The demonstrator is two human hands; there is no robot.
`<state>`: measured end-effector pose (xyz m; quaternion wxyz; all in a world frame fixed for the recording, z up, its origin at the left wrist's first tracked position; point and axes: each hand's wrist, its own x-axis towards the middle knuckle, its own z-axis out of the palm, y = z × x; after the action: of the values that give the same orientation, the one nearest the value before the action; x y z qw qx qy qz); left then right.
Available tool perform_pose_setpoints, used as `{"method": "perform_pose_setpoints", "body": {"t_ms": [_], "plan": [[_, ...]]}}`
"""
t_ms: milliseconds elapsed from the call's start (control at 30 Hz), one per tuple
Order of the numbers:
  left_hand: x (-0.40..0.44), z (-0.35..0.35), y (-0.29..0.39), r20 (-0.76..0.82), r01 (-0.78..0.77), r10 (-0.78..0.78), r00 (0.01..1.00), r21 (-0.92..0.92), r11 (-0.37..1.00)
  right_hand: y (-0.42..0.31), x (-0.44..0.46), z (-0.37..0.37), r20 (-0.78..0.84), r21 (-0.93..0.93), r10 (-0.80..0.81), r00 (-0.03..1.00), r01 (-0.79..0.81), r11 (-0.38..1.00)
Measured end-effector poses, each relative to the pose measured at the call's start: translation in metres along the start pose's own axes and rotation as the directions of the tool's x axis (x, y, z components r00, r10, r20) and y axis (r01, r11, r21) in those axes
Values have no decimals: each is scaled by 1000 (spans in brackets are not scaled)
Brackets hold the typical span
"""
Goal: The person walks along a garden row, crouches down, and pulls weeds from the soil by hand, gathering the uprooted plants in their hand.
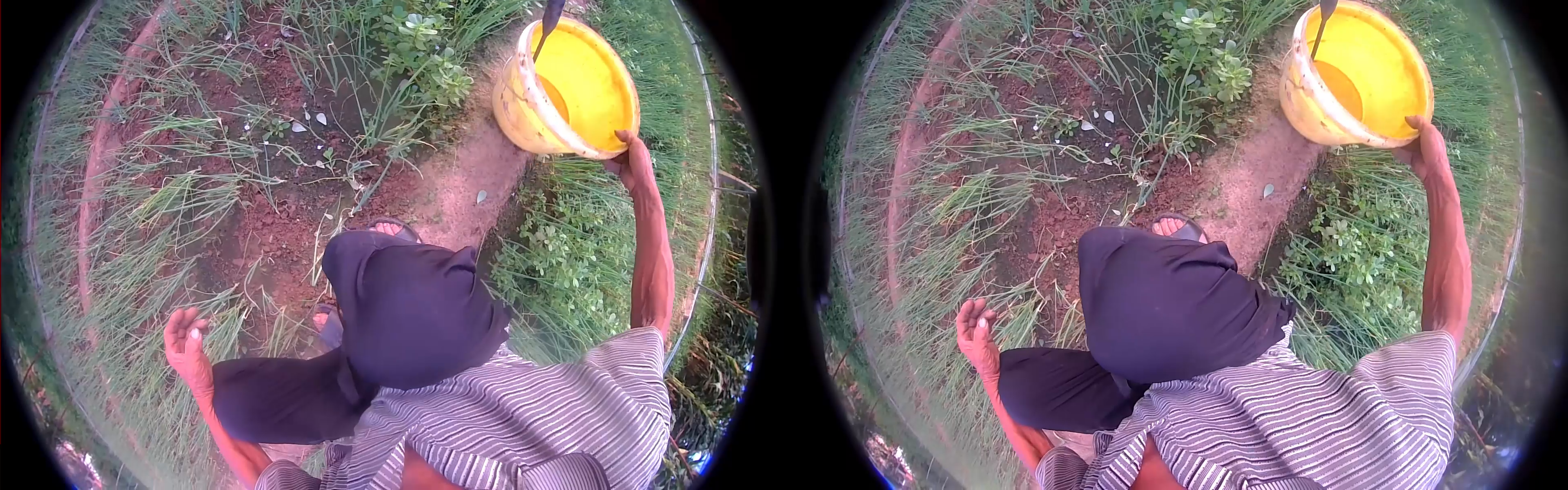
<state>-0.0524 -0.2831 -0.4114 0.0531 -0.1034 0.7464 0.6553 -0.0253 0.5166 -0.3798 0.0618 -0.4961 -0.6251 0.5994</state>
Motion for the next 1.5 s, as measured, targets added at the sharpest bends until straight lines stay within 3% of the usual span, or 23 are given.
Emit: {"method": "perform_pose_setpoints", "body": {"t_ms": [200,400,567,667,700,800,867,933,967,1033,1133,1367,1467,1500], "plan": [[-4,14,17,-48,28,-21,999,138,990,-30,130,1,35,221,-94,995,84,972],[-10,12,22,-112,50,-37,993,116,992,-38,173,8,3,220,-93,996,90,971],[-2,4,15,-59,59,-52,997,120,991,-41,165,-9,204,167,58,977,-93,982],[4,12,19,-37,67,-62,997,150,986,-30,134,7,169,241,7,986,-49,969],[6,15,20,-42,77,-71,997,165,983,-26,123,18,-4,236,52,999,-50,971],[5,17,19,-54,98,-89,995,183,978,22,112,39,-213,158,-123,969,158,975],[5,9,15,-45,93,-86,995,170,981,75,97,69,18,-180,-177,984,178,968],[5,9,14,-55,101,-93,994,159,982,110,65,119,254,-495,-93,963,212,842],[5,13,15,-69,108,-99,993,155,982,143,76,132,346,-631,-241,907,415,655],[3,11,17,-91,122,-109,990,152,981,180,82,163,457,-658,-490,743,652,376],[-4,4,16,-115,139,-123,986,146,979,191,82,191,548,-677,-544,635,719,159],[-14,-10,11,-138,162,-150,979,79,984,188,107,205,618,-639,-497,609,757,133],[-12,-6,13,-137,174,-161,977,91,980,180,109,219,367,-684,-447,816,562,464],[-12,-3,15,-134,181,-167,977,99,979,178,107,225,404,-648,-434,805,587,485]]}}
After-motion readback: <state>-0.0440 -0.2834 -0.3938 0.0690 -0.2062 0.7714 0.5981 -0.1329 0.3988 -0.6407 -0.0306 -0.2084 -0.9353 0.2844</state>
